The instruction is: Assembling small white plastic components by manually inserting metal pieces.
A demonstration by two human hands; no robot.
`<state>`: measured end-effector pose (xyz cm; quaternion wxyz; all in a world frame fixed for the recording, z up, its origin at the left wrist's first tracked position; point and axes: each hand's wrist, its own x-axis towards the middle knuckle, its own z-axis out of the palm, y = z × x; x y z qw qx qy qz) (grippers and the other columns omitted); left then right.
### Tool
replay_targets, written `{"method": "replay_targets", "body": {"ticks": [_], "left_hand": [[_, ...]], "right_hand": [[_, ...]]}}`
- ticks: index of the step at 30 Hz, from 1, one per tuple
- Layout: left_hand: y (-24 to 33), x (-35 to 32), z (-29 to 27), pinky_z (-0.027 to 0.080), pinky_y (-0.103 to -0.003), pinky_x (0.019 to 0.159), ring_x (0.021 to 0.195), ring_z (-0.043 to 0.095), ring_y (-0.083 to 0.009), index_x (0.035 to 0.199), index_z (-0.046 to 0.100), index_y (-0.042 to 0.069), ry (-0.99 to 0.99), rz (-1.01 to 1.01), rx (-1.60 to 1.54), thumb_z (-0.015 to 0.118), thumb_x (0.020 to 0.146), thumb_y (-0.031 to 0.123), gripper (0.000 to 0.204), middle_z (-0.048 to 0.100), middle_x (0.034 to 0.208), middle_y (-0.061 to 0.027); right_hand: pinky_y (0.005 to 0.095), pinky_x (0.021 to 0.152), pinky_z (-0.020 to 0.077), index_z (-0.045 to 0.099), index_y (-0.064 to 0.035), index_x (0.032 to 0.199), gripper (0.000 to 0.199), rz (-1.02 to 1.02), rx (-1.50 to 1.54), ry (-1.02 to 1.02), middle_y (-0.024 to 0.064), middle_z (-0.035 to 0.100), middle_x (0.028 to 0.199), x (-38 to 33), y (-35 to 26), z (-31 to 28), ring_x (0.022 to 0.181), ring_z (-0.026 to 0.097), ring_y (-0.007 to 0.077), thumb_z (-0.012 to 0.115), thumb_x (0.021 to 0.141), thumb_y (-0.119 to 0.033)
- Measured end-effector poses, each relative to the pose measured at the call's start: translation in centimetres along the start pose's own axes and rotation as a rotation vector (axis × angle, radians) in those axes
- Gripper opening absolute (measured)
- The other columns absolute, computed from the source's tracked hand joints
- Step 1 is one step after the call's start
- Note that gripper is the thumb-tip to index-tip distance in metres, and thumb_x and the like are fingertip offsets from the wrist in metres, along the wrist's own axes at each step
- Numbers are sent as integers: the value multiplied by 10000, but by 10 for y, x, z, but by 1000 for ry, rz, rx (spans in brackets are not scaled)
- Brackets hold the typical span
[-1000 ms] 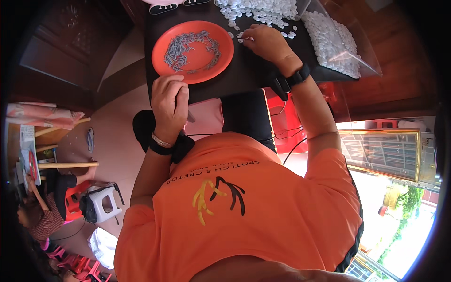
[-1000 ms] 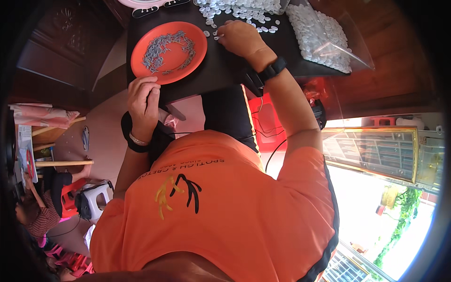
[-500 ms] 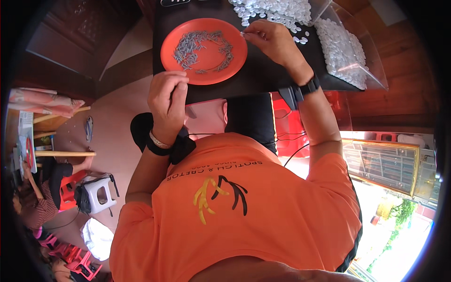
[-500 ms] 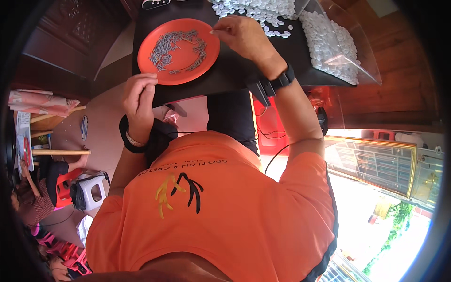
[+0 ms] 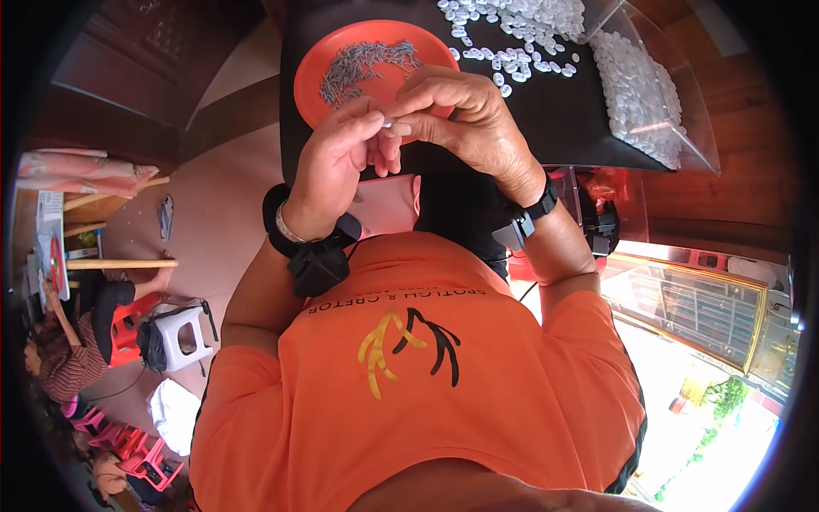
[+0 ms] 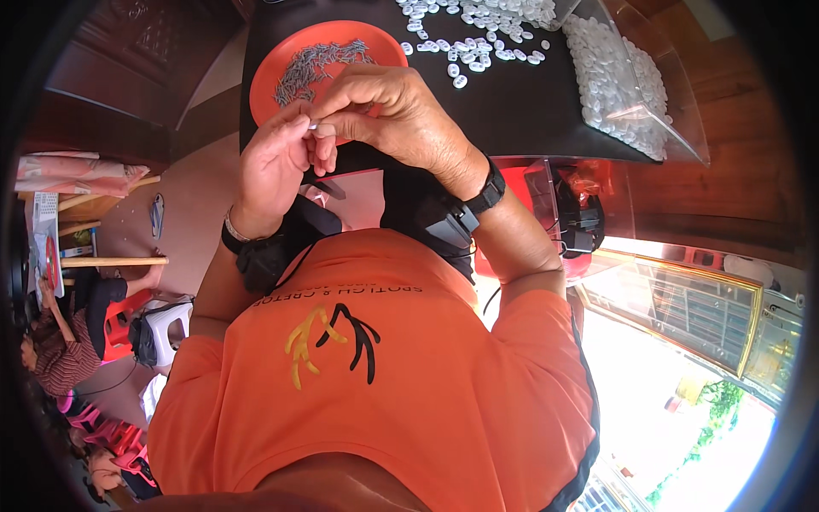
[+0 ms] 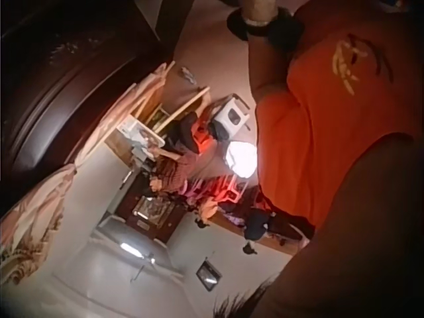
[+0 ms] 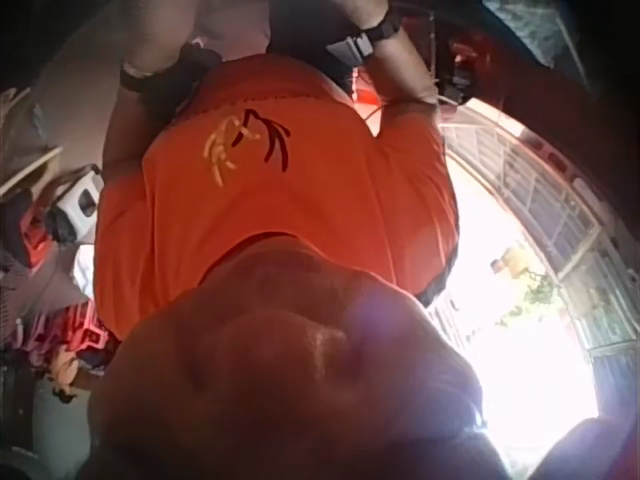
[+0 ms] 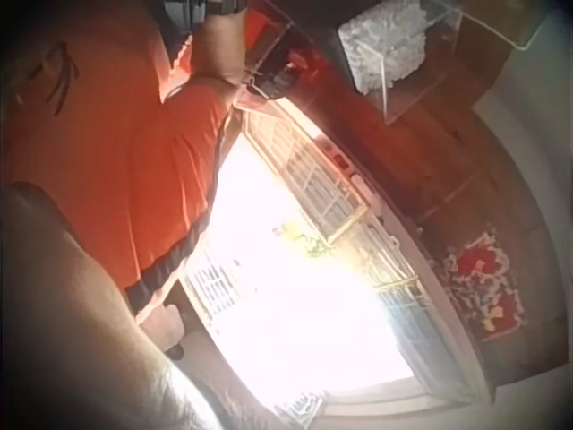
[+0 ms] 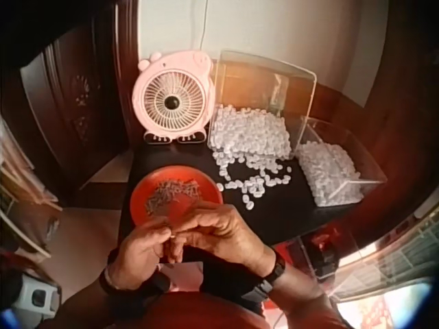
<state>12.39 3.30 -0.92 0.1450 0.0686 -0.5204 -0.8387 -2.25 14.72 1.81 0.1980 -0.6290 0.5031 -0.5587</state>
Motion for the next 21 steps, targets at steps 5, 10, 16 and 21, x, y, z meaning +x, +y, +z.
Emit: {"method": "replay_targets", "body": {"ticks": [5,10,16,21], "left_hand": [[0,-1,3,387,-253,585,645,509,-146,845,468,42,6,-7,-83,447,911,206,178,491,698,-39],[-2,-6,8,389,-223,561,595,513,-106,819,520,44,108,79,22,489,887,206,179,535,676,-23],[2,-11,6,393,-220,549,570,499,-96,821,530,31,230,188,124,494,881,210,192,528,646,-21],[5,-16,-3,388,-225,564,588,489,-101,843,527,24,178,130,71,474,881,187,175,513,659,-22]], "right_hand": [[245,644,525,644,0,881,81,297,276,84,36,642,822,-3,-13,3,739,644,121,670,804,-7],[261,602,524,633,4,893,94,166,15,153,69,638,779,-5,-15,15,720,662,155,645,803,30],[306,604,524,653,-43,912,170,-88,-461,162,85,630,786,4,-21,26,689,642,251,672,744,-34],[323,657,522,666,-73,927,223,-85,-570,48,55,644,821,11,-25,29,774,632,243,712,712,-111]]}}
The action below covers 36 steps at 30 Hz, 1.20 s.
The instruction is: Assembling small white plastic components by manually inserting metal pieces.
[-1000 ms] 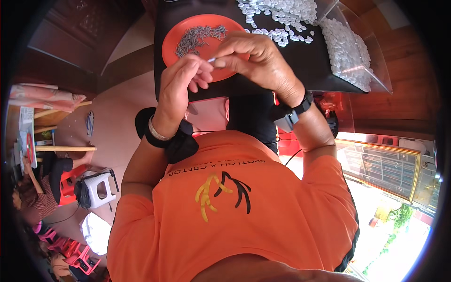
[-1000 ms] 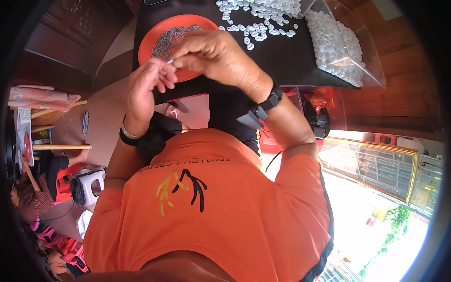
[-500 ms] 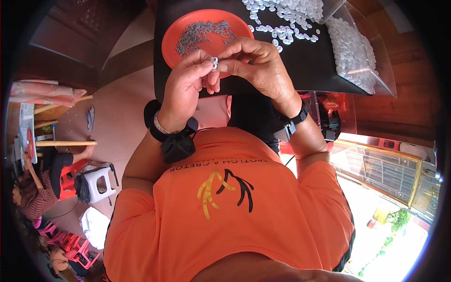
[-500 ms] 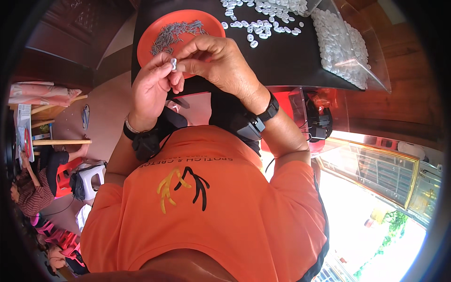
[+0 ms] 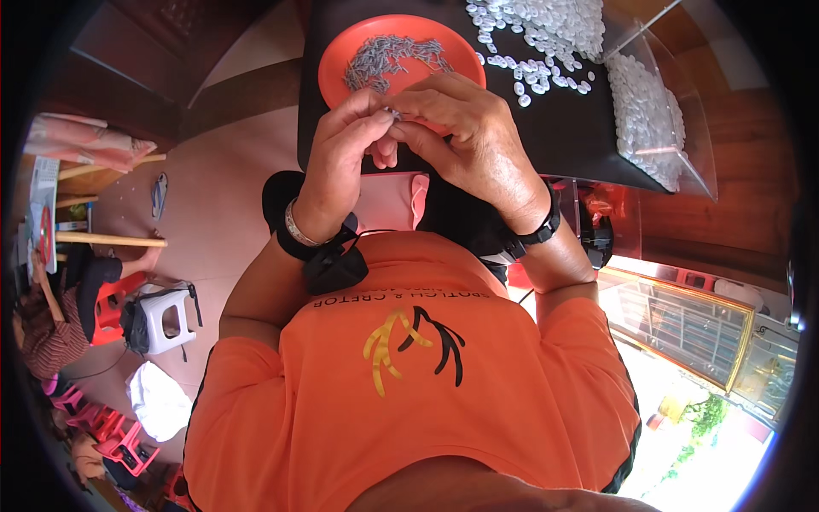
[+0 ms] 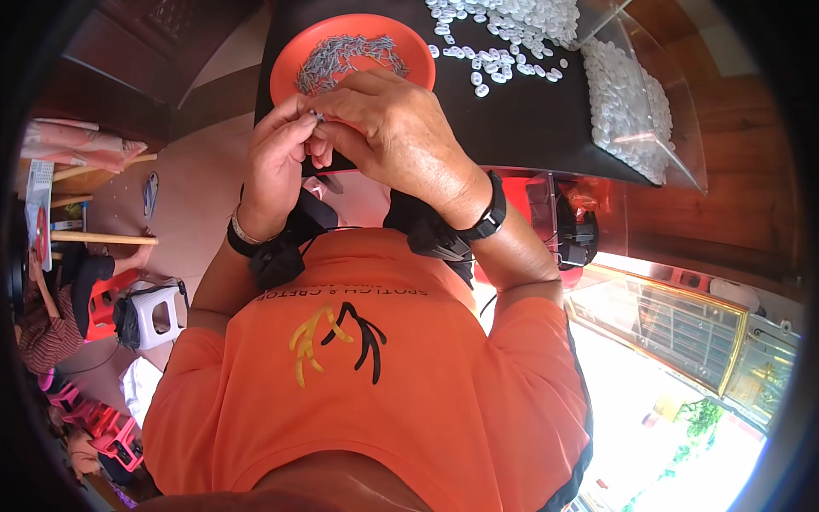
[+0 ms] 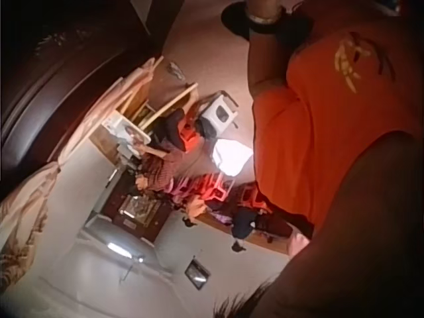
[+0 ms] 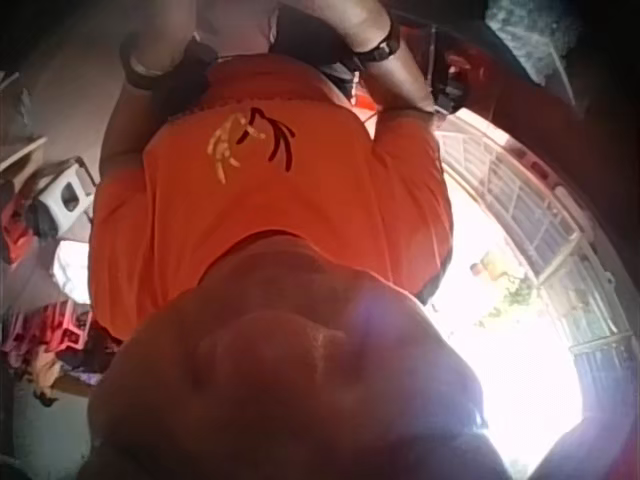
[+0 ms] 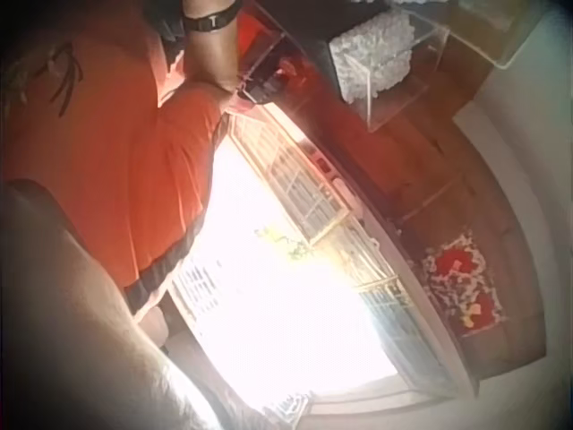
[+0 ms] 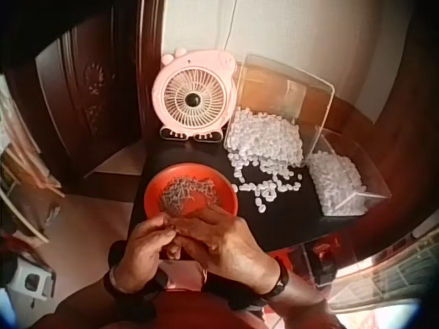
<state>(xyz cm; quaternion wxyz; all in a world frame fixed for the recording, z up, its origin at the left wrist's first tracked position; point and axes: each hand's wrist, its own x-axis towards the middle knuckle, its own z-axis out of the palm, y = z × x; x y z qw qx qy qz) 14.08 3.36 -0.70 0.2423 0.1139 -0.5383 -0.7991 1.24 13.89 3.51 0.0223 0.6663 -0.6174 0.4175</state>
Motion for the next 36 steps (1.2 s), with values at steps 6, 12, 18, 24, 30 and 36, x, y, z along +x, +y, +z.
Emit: {"method": "replay_targets", "body": {"ticks": [6,12,18,24,30,36], "left_hand": [[5,-6,-20,364,-230,562,588,476,-107,810,499,36,-15,-7,106,461,883,188,173,487,658,-21],[6,-11,-36,366,-213,523,545,489,-80,771,541,50,171,41,17,505,867,184,169,518,624,1],[0,-13,-41,365,-214,525,542,492,-82,768,543,64,183,14,-27,509,854,192,158,523,626,8],[-1,-14,-36,351,-226,543,561,478,-109,771,494,45,194,-40,3,485,840,164,138,485,618,-15],[-7,-14,-32,365,-216,531,541,488,-80,754,545,65,166,-30,-18,532,835,178,139,520,618,11],[-4,-13,-27,366,-215,528,550,488,-78,757,545,61,135,-14,-15,532,834,170,134,520,618,11]], "right_hand": [[336,702,511,676,-93,938,230,-98,-22,-126,41,648,867,17,6,0,844,618,250,717,719,-150],[363,687,496,676,-84,917,167,67,-143,-244,86,652,841,41,53,-4,808,614,285,647,770,-158],[360,668,482,664,-67,892,146,-50,-345,-464,91,615,811,45,64,14,754,598,289,619,760,-110],[412,658,490,663,-99,811,127,-69,-449,-528,99,639,801,49,63,31,771,616,302,577,742,-164],[439,721,472,612,-43,855,169,32,-548,-672,139,626,851,53,62,39,815,600,341,596,745,-171],[360,655,492,587,-6,854,160,138,-322,-523,131,628,783,47,60,16,713,613,281,599,752,-129]]}}
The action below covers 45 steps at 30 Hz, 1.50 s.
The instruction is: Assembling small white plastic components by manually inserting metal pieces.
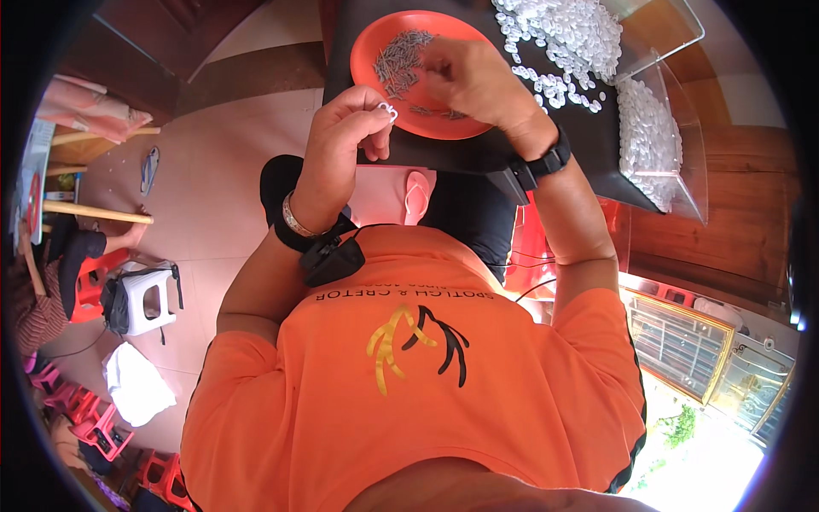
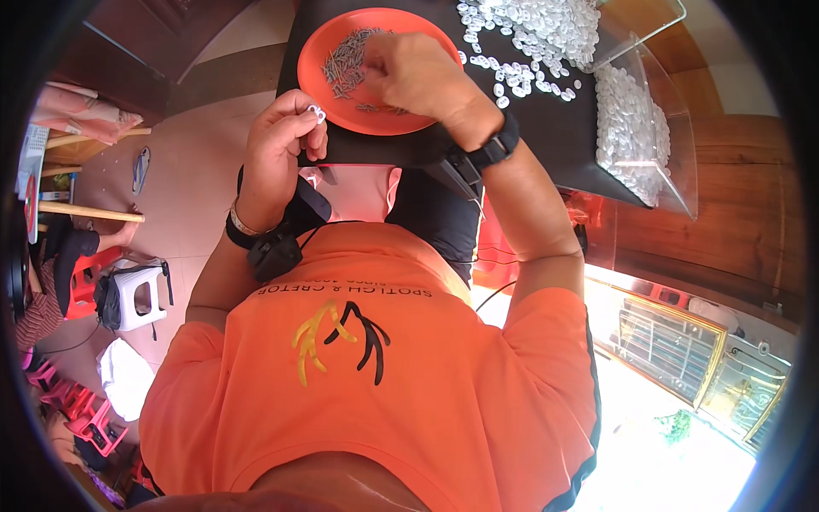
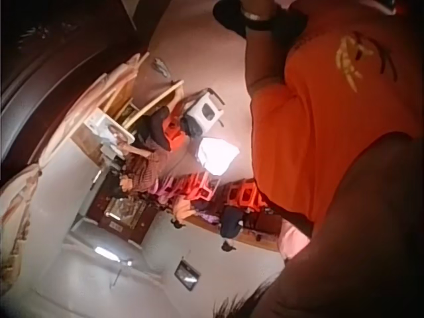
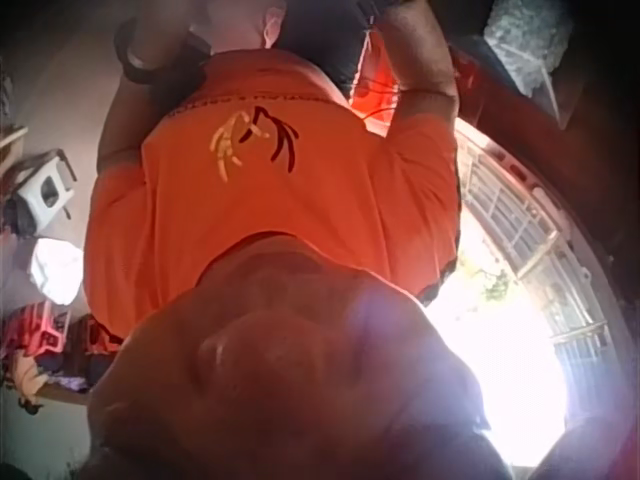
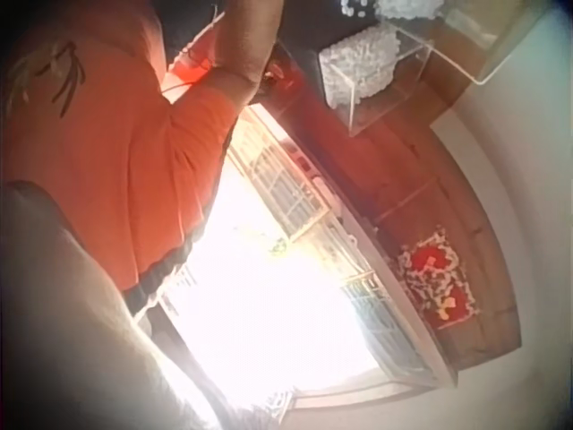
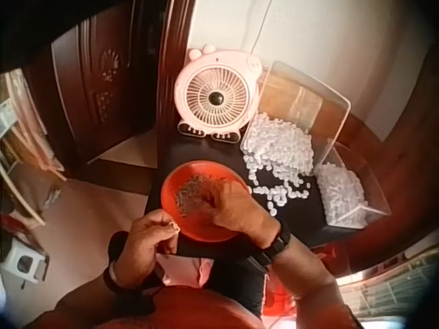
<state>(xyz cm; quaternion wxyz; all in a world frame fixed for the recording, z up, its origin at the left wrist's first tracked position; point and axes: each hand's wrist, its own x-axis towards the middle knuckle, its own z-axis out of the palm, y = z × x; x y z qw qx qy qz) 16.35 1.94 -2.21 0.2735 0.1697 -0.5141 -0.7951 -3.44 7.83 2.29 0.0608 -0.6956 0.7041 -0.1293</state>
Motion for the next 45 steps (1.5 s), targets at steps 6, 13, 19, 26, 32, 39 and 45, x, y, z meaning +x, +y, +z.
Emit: {"method": "replay_targets", "body": {"ticks": [6,13,19,26,32,39,45], "left_hand": [[7,7,14,347,-222,548,570,477,-94,796,514,43,-15,0,98,481,863,186,161,506,635,-11],[10,7,27,353,-214,564,584,477,-82,797,511,48,-47,60,259,478,886,208,186,503,645,-2],[8,8,32,353,-214,567,587,470,-80,799,519,46,-66,79,300,485,883,212,189,498,641,2],[6,7,36,349,-215,562,583,464,-78,809,535,36,-73,69,318,483,885,216,202,496,634,4],[4,8,35,348,-214,561,581,459,-76,814,540,32,-76,52,323,482,891,219,210,490,630,7],[1,6,34,339,-208,543,565,421,-69,761,499,42,-88,111,362,491,898,208,215,449,608,14],[-1,4,36,333,-207,532,557,408,-68,740,471,51,-91,141,340,493,901,196,217,436,608,13]], "right_hand": [[249,612,491,631,-5,909,136,198,913,230,43,645,767,-24,10,2,670,612,112,628,835,-119],[198,613,484,638,-31,870,181,260,1252,117,1,629,765,-43,-12,-9,644,576,58,652,866,-211],[200,618,469,619,-25,873,161,130,1285,94,0,602,749,-45,-17,-1,646,546,63,606,897,-183],[205,629,476,595,-26,897,160,119,1299,113,-3,589,763,-49,-17,3,657,549,60,570,920,-183],[202,622,475,587,-28,901,144,135,1304,86,-3,584,769,-51,-18,7,667,546,55,566,923,-168],[202,593,454,598,-5,852,150,129,1140,167,-2,573,711,-51,-25,10,656,530,52,583,906,-144],[231,621,470,593,8,849,142,143,1056,210,22,610,732,-54,-32,12,695,559,69,598,892,-127]]}}
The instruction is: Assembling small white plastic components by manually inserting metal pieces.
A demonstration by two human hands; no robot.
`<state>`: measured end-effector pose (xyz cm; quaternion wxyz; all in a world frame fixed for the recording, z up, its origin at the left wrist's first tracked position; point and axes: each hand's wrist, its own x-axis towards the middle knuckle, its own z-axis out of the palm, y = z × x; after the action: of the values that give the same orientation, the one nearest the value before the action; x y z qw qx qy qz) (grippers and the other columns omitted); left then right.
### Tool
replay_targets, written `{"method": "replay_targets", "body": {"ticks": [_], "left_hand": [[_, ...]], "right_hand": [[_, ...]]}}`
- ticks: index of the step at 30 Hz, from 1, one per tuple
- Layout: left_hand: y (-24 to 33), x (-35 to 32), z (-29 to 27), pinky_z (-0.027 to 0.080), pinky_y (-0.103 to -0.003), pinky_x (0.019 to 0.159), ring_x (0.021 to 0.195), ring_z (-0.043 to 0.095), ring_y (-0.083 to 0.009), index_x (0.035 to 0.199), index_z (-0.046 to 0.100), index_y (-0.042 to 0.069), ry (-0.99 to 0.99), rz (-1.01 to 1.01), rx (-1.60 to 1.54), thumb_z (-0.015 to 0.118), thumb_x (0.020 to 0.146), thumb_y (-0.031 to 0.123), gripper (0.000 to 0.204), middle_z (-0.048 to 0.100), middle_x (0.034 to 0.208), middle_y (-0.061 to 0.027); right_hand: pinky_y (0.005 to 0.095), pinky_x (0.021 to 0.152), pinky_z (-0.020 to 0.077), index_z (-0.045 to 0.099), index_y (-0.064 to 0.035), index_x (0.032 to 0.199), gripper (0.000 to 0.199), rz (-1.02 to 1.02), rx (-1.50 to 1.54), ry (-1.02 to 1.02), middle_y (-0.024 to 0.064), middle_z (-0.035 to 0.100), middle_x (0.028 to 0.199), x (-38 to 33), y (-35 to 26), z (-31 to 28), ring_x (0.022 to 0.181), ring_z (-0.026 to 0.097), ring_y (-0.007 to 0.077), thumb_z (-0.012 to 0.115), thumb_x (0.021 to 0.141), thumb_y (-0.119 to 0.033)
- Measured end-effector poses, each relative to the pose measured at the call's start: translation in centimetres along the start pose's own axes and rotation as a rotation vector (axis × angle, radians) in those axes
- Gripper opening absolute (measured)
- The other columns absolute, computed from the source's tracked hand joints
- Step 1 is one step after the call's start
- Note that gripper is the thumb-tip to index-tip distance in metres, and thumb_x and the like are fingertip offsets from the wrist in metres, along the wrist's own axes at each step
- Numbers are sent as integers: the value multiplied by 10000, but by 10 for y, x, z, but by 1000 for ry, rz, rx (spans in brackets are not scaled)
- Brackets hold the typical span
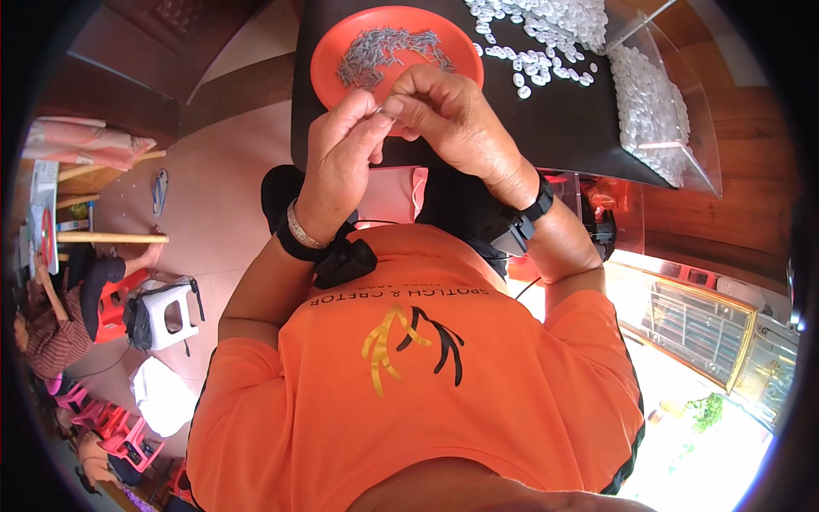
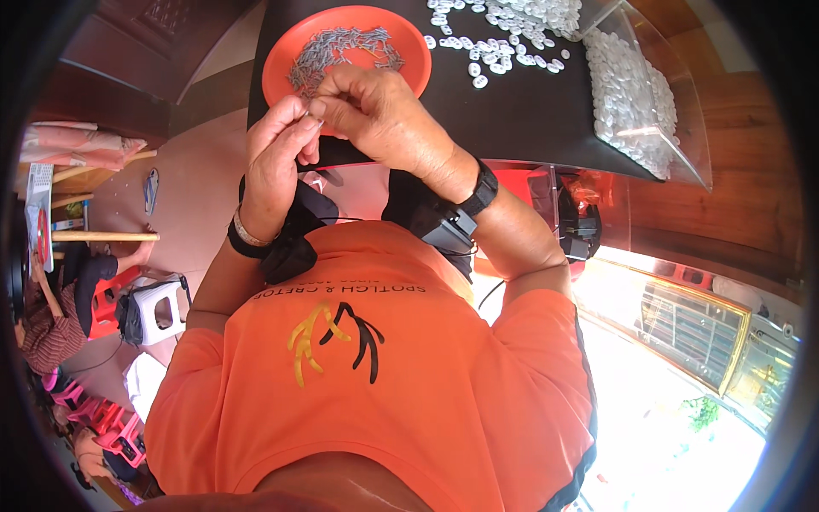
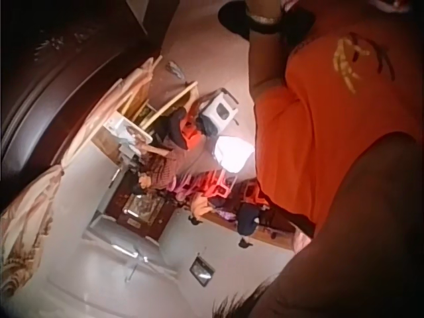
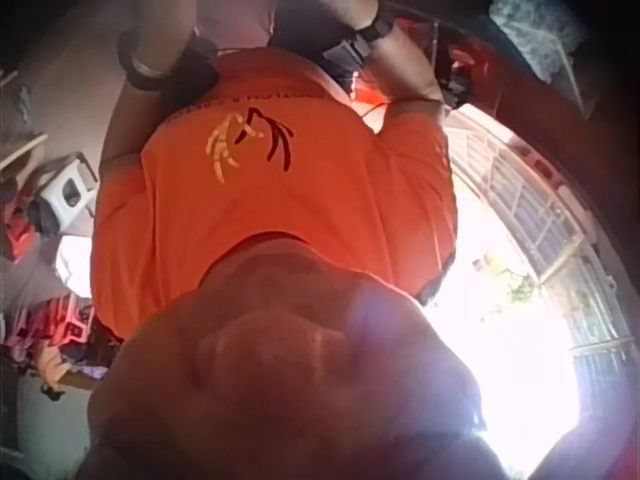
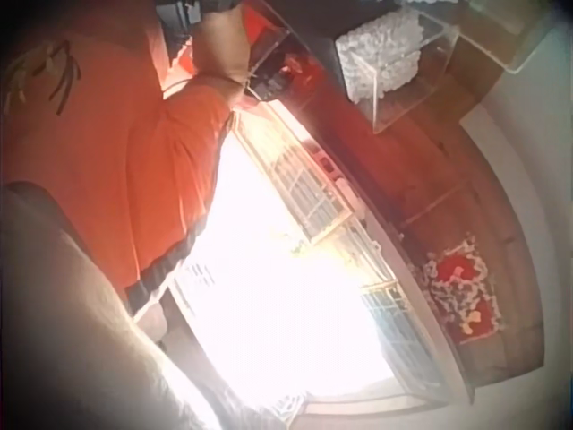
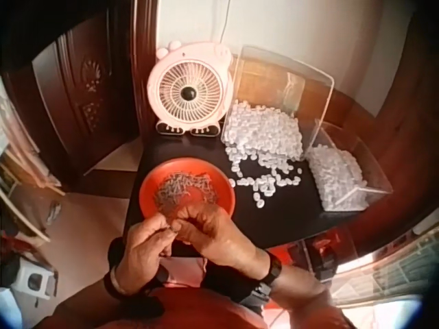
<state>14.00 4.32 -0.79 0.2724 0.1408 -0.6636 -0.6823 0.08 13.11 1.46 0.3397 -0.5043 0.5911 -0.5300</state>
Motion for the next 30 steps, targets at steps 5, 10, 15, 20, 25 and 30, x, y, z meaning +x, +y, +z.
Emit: {"method": "replay_targets", "body": {"ticks": [5,10,15,20,25,30], "left_hand": [[-4,4,-3,328,-200,519,553,416,-56,754,489,44,20,-65,-76,490,899,175,196,461,610,10],[-1,5,-11,335,-208,519,539,439,-68,763,499,41,58,-47,-187,493,890,159,173,475,593,4],[-4,4,-11,339,-217,525,542,439,-73,754,496,41,58,-94,-193,493,885,165,180,472,592,3],[-2,3,-10,343,-226,534,545,434,-80,751,499,37,30,-104,-177,493,882,165,183,469,590,1],[-1,2,-10,345,-226,541,548,426,-80,763,511,26,3,-88,-185,493,880,163,181,466,589,-2],[0,1,-8,348,-229,545,559,441,-82,775,522,26,-14,-97,-175,496,880,171,181,494,604,-9]], "right_hand": [[212,649,463,605,1,887,134,-18,74,16,3,594,768,-1,3,-8,723,548,60,609,892,-133],[261,651,492,665,-24,939,182,-73,-515,348,85,680,797,-6,11,-75,702,637,140,648,838,-175],[315,655,490,678,-93,898,231,194,-1031,356,76,675,790,-12,32,-137,725,646,221,640,801,-299],[340,667,485,661,-82,862,223,187,-1217,292,83,661,768,-5,48,-136,722,638,249,640,780,-289],[347,675,491,654,-73,874,215,125,-1288,244,91,661,772,6,54,-140,710,632,253,640,777,-264],[285,678,491,675,-73,979,189,106,-871,323,69,674,797,5,33,-118,695,624,162,627,823,-169]]}}
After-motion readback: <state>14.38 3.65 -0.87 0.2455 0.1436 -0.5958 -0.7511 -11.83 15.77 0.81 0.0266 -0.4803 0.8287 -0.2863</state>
